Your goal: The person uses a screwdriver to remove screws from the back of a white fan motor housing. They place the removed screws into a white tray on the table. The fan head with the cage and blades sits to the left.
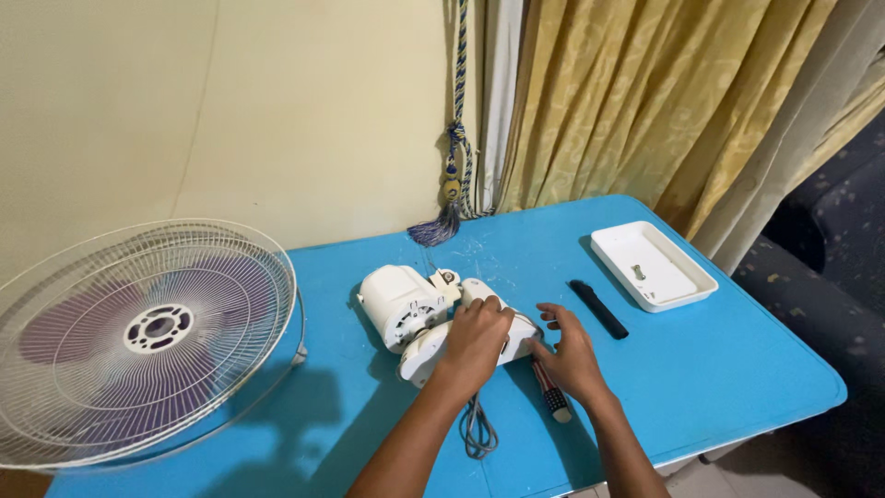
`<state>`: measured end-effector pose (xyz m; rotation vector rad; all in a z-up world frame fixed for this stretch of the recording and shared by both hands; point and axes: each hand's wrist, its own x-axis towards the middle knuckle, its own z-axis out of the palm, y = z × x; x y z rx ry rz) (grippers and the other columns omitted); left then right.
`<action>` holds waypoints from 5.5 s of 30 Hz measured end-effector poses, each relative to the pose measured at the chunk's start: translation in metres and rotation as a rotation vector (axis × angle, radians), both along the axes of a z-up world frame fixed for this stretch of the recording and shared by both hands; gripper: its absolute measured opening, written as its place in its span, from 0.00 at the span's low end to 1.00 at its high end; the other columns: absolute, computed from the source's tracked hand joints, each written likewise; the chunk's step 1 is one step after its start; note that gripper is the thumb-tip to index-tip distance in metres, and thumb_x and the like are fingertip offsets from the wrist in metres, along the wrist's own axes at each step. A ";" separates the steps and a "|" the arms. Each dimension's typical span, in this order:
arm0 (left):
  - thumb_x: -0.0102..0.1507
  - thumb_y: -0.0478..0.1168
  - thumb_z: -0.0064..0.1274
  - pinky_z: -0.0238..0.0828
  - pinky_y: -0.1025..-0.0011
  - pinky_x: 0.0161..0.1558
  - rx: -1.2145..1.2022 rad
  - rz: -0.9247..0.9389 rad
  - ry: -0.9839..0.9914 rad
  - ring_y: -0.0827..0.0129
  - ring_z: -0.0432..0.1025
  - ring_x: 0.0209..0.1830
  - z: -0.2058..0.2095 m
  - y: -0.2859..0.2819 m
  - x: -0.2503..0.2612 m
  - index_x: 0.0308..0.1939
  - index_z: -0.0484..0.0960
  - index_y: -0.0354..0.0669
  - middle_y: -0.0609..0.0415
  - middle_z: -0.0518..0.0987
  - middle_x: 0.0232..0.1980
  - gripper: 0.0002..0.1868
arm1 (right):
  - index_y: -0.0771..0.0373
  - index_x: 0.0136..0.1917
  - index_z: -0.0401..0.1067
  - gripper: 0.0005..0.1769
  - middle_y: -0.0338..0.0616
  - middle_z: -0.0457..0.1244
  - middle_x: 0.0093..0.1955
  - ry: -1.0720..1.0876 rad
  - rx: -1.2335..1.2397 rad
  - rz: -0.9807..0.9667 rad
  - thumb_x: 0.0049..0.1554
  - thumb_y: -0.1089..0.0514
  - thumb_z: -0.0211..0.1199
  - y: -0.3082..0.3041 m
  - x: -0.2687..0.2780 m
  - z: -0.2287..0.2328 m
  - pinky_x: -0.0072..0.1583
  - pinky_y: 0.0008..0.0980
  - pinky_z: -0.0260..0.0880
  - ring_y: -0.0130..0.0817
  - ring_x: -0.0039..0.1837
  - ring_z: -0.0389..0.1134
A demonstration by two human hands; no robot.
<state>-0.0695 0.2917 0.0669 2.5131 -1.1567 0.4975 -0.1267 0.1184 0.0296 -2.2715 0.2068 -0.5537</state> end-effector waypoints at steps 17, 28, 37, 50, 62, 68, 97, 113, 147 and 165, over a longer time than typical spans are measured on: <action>0.49 0.26 0.64 0.69 0.56 0.57 -0.156 -0.071 0.326 0.47 0.71 0.58 0.035 0.066 -0.013 0.48 0.84 0.34 0.38 0.75 0.54 0.22 | 0.56 0.69 0.65 0.23 0.52 0.68 0.62 0.087 0.536 0.191 0.61 0.51 0.58 0.025 -0.006 -0.002 0.52 0.36 0.77 0.35 0.57 0.72; 0.43 0.40 0.74 0.56 0.49 0.66 -0.212 -0.051 -0.032 0.50 0.64 0.66 0.024 0.101 -0.033 0.62 0.75 0.38 0.44 0.73 0.62 0.43 | 0.58 0.65 0.70 0.20 0.47 0.67 0.51 -0.025 0.473 0.094 0.64 0.49 0.56 0.047 -0.001 0.016 0.43 0.34 0.72 0.31 0.47 0.70; 0.37 0.43 0.79 0.49 0.39 0.68 -0.241 0.029 -0.098 0.36 0.54 0.73 0.006 0.108 -0.043 0.69 0.69 0.44 0.35 0.64 0.69 0.57 | 0.57 0.63 0.72 0.21 0.47 0.67 0.45 -0.008 0.367 -0.022 0.63 0.45 0.56 0.064 0.004 0.040 0.38 0.34 0.69 0.32 0.40 0.67; 0.40 0.40 0.75 0.50 0.43 0.70 -0.270 0.076 -0.126 0.43 0.60 0.69 -0.004 0.104 -0.025 0.70 0.71 0.50 0.39 0.67 0.65 0.53 | 0.61 0.68 0.71 0.24 0.52 0.70 0.51 -0.076 0.402 -0.064 0.65 0.47 0.51 0.064 0.010 0.022 0.44 0.33 0.71 0.32 0.47 0.70; 0.41 0.42 0.75 0.51 0.45 0.69 -0.280 0.128 -0.163 0.44 0.60 0.69 -0.003 0.091 -0.025 0.70 0.71 0.49 0.38 0.67 0.65 0.52 | 0.63 0.66 0.69 0.26 0.54 0.67 0.61 -0.121 0.080 -0.137 0.55 0.58 0.66 0.035 -0.023 -0.009 0.49 0.41 0.74 0.44 0.55 0.72; 0.42 0.44 0.74 0.52 0.46 0.69 -0.227 0.179 -0.164 0.45 0.61 0.68 -0.006 0.084 -0.023 0.70 0.70 0.50 0.39 0.67 0.65 0.52 | 0.63 0.60 0.73 0.25 0.59 0.66 0.57 -0.108 -0.175 -0.171 0.49 0.61 0.70 0.027 -0.036 -0.036 0.55 0.49 0.72 0.58 0.56 0.69; 0.44 0.51 0.74 0.51 0.45 0.69 -0.239 0.235 -0.194 0.45 0.61 0.65 -0.008 0.078 -0.021 0.69 0.72 0.48 0.39 0.68 0.62 0.50 | 0.65 0.60 0.74 0.14 0.56 0.70 0.48 -0.078 0.070 -0.322 0.61 0.61 0.61 0.053 -0.069 0.025 0.43 0.41 0.72 0.46 0.41 0.74; 0.46 0.50 0.74 0.52 0.45 0.69 -0.301 0.211 -0.196 0.45 0.62 0.66 -0.008 0.076 -0.023 0.69 0.73 0.48 0.39 0.68 0.61 0.48 | 0.60 0.50 0.79 0.15 0.45 0.73 0.42 0.191 -0.159 -0.139 0.48 0.61 0.73 0.085 -0.120 0.094 0.43 0.36 0.77 0.37 0.39 0.77; 0.46 0.47 0.75 0.53 0.49 0.68 -0.203 0.223 -0.246 0.49 0.61 0.70 -0.023 0.069 -0.027 0.72 0.69 0.51 0.42 0.68 0.66 0.51 | 0.68 0.40 0.76 0.18 0.58 0.69 0.29 0.535 -0.301 -0.144 0.61 0.49 0.61 0.111 -0.099 0.125 0.39 0.43 0.75 0.52 0.31 0.74; 0.44 0.49 0.76 0.52 0.49 0.69 -0.201 0.182 -0.252 0.50 0.63 0.68 -0.023 0.070 -0.025 0.72 0.68 0.37 0.41 0.69 0.66 0.55 | 0.65 0.34 0.72 0.17 0.54 0.67 0.30 0.233 -0.435 -0.100 0.59 0.51 0.62 0.112 -0.099 0.111 0.37 0.48 0.71 0.56 0.32 0.70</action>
